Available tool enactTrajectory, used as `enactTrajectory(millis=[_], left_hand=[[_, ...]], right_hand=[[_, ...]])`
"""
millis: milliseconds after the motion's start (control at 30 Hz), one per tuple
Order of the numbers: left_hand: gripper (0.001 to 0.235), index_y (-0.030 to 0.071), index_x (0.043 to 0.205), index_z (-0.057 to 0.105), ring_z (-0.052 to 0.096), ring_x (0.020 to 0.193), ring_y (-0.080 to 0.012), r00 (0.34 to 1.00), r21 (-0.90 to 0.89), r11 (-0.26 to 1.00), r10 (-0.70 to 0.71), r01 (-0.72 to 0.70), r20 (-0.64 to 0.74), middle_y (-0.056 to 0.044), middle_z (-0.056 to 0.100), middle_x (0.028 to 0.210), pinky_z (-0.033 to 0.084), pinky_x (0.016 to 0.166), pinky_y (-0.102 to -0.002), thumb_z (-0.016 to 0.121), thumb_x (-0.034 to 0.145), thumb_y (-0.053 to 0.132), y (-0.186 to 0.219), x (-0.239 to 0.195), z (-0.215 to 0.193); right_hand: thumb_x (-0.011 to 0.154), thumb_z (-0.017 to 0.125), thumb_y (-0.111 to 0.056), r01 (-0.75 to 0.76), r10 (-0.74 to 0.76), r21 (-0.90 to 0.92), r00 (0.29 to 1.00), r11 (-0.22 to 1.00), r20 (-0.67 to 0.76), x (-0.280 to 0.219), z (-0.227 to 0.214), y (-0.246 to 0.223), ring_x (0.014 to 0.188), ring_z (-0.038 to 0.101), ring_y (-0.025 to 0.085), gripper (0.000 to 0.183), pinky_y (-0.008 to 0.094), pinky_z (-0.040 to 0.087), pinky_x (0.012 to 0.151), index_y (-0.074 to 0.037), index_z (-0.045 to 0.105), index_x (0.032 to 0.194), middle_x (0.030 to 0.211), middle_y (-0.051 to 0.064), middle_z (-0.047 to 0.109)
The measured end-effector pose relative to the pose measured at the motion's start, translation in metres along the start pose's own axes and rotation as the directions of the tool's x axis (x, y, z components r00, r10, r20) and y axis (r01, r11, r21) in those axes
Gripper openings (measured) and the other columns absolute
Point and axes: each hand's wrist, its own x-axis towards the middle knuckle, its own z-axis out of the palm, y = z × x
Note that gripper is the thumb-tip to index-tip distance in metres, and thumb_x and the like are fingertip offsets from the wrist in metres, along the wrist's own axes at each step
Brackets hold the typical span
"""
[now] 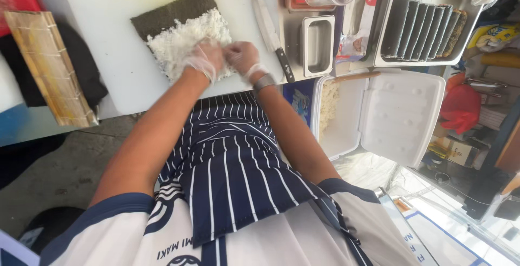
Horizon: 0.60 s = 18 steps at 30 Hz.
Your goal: The person prepares a sushi roll by spreading cooked rice onto a sheet of nori placed on a bamboo mat. They then add a line of sliced carrots and a strip of egg omelet as fillings before beginning to roll the sushi using the bamboo mat.
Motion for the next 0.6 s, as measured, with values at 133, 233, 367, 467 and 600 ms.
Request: enactTrajectory(millis=[133, 233, 367, 467, 600], left_hand=[[0.032, 0.005, 0.120, 0.057, 0.060, 0.097, -0.0360, 0.992, -0.623, 0.781, -0.107, 0.038, -0.073, -0.026, 0.060, 0.117, 0.050, 0.086, -0.049, 0.042, 0.112, 0.032, -0.023, -0.025, -0.062], [0.030, 0.005, 0.100, 0.055, 0.059, 0.084, -0.0263, 0.869, -0.623, 0.765, -0.187, -0.164, -0.457, -0.018, 0.064, 0.092, 0.051, 0.081, -0.046, 0.049, 0.110, 0.033, -0.065, -0.070, -0.069], [0.031, 0.004, 0.092, 0.060, 0.064, 0.090, -0.0374, 0.768, -0.422, 0.905, -0.231, -0.056, -0.598, -0.019, 0.064, 0.094, 0.049, 0.083, -0.049, 0.054, 0.111, 0.028, -0.108, -0.136, -0.042], [0.029, 0.003, 0.097, 0.063, 0.063, 0.094, -0.0392, 0.762, -0.414, 0.910, -0.291, 0.033, -0.578, -0.021, 0.064, 0.099, 0.049, 0.084, -0.050, 0.058, 0.108, 0.029, -0.108, -0.161, -0.003], [0.030, 0.002, 0.101, 0.064, 0.062, 0.097, -0.0410, 0.748, -0.425, 0.897, -0.364, 0.121, -0.555, -0.022, 0.064, 0.104, 0.049, 0.086, -0.051, 0.057, 0.108, 0.031, -0.085, -0.167, 0.034]], right_hand=[[0.087, 0.077, -0.021, -0.041, 0.027, 0.241, 0.998, 0.970, 0.061, 0.003, -0.034, -0.025, 0.072, 0.071, 0.014, 0.018, 0.031, 0.060, 0.066, -0.005, 0.077, 0.094, 0.084, 0.010, 0.078], [0.085, 0.080, -0.024, 0.096, -0.099, 0.081, 0.995, 0.992, 0.033, 0.008, -0.032, -0.048, 0.071, 0.074, 0.013, 0.019, 0.029, 0.060, 0.068, -0.006, 0.077, 0.089, 0.082, 0.008, 0.079], [0.079, 0.085, -0.026, 0.155, -0.139, -0.256, 0.987, 0.954, 0.080, 0.019, -0.017, -0.082, 0.071, 0.073, 0.018, 0.019, 0.032, 0.057, 0.072, -0.007, 0.081, 0.082, 0.079, 0.010, 0.079], [0.088, 0.076, -0.024, 0.000, 0.131, -0.384, 0.941, 0.923, 0.313, 0.042, -0.032, -0.094, 0.072, 0.076, 0.021, 0.013, 0.034, 0.061, 0.072, -0.012, 0.078, 0.092, 0.082, 0.012, 0.078], [0.078, 0.080, -0.025, 0.230, -0.083, -0.372, 0.925, 0.899, 0.371, 0.029, -0.021, -0.063, 0.078, 0.077, 0.021, 0.017, 0.034, 0.060, 0.080, -0.010, 0.081, 0.087, 0.084, 0.011, 0.079]])
